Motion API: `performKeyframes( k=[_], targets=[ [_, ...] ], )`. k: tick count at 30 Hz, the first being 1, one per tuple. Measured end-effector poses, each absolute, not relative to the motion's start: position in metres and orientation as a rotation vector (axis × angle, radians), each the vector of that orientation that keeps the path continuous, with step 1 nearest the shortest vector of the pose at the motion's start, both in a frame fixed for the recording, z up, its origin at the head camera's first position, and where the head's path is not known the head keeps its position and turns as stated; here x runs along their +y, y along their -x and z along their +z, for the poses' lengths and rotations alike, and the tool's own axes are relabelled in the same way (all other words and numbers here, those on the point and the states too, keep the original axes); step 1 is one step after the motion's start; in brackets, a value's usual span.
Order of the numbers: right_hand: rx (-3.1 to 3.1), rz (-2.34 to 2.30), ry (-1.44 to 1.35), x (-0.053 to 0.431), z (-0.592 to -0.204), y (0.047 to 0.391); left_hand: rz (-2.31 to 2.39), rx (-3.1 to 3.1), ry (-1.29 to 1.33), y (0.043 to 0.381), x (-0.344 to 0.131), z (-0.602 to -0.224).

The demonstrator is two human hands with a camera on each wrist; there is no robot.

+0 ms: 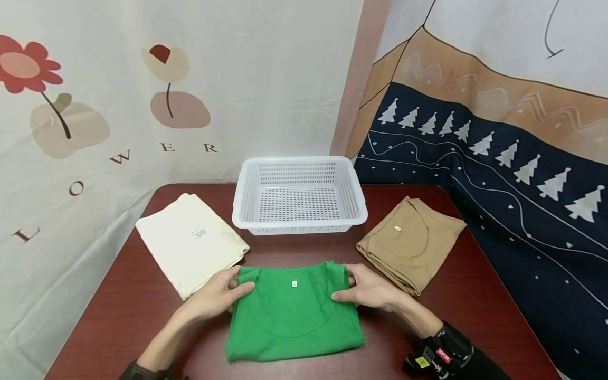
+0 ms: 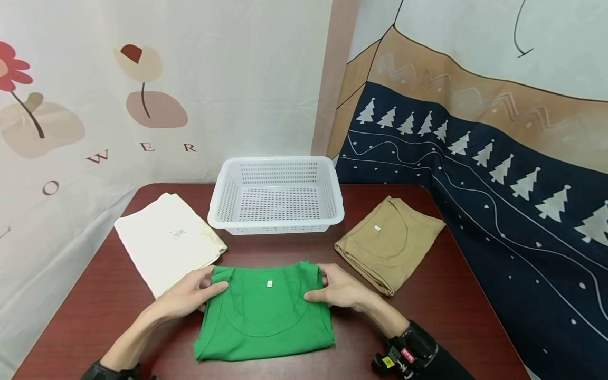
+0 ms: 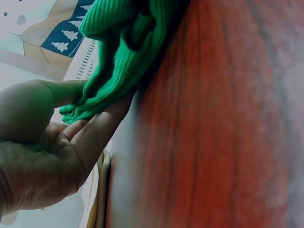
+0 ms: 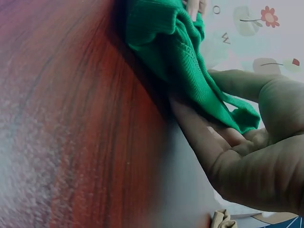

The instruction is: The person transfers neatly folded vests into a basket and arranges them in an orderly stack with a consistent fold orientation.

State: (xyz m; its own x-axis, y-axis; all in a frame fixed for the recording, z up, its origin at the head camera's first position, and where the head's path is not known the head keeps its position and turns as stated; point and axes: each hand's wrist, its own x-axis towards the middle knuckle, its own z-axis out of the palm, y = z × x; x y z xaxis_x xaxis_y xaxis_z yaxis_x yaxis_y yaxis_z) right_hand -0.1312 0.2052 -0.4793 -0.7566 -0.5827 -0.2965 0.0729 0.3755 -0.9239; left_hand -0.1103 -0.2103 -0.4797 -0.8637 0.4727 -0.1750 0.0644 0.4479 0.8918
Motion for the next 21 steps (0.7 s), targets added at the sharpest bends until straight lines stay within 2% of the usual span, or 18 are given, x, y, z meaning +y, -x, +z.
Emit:
performKeyframes(
  k=[21],
  targets=[
    [2.1, -1.446, 0.394, 0.2057, -0.4802, 0.1332, 1.392, 2.333, -0.442, 0.1132, -0.2122, -0.4798]
  ],
)
